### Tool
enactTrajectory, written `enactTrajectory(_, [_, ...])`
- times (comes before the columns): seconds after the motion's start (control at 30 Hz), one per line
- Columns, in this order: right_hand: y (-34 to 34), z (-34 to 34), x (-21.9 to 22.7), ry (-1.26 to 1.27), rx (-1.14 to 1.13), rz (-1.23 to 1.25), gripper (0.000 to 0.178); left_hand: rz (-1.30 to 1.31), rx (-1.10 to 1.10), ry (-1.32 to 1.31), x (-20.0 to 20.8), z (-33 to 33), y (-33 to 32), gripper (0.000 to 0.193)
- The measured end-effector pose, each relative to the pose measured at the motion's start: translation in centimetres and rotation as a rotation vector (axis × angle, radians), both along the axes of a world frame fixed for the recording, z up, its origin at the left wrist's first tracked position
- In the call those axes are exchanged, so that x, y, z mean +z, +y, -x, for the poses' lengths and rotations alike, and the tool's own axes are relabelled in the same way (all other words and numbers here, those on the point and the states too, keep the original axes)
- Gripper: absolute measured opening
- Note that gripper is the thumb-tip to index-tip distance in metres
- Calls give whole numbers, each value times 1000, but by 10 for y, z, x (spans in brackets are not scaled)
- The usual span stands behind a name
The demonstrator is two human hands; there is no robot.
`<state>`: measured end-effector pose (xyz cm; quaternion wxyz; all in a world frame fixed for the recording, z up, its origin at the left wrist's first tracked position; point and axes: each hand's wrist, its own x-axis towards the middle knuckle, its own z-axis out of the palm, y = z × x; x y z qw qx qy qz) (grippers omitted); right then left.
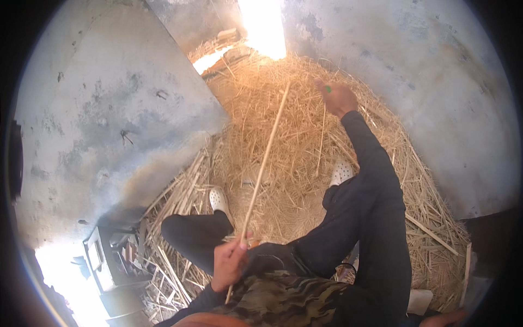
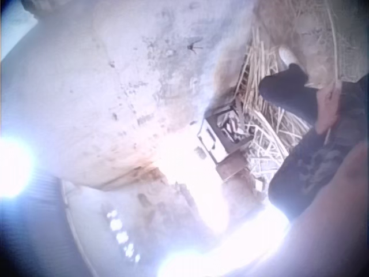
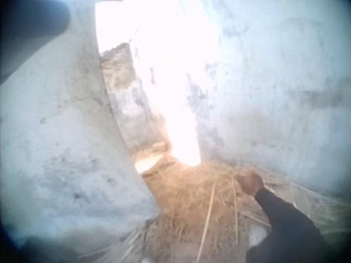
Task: The person sits on a bed of straw and uses a green utility knife to shave the surface of a long, thin wooden stick. They hold the stick with their left hand and scrape along its length with the knife in their right hand, repeating the motion to smooth the wood.
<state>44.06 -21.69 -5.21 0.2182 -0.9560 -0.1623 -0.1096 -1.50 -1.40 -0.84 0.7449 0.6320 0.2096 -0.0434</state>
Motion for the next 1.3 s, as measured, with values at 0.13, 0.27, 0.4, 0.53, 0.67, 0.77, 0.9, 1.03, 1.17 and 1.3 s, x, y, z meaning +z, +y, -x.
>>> enactTrajectory(0.13, [73,119,22,-48,522,1,69,94,106,-70,-12,-42,9,36])
enactTrajectory(0.27, [93,177,34,-200,770,-47,71,192,136,-157,2,-70,16,36])
enactTrajectory(0.4, [97,152,33,-148,635,-37,66,72,144,-166,9,-72,12,36])
enactTrajectory(0.53, [99,174,31,-132,740,-100,67,-141,118,-150,9,-71,13,37])
enactTrajectory(0.67, [102,174,22,-213,792,-67,65,-356,90,-185,9,-67,11,38])
enactTrajectory(0.77, [107,165,22,-260,766,-99,65,-430,102,-215,11,-72,13,38])
enactTrajectory(0.9, [99,120,29,-210,574,-74,66,-412,89,-280,4,-62,5,36])
enactTrajectory(1.03, [103,149,18,-210,743,-56,68,-425,93,-194,8,-57,6,36])
enactTrajectory(1.17, [106,171,20,-299,813,-89,64,-533,71,-211,10,-53,10,35])
enactTrajectory(1.3, [91,105,24,-210,488,-3,74,-499,6,-245,14,-46,2,34])
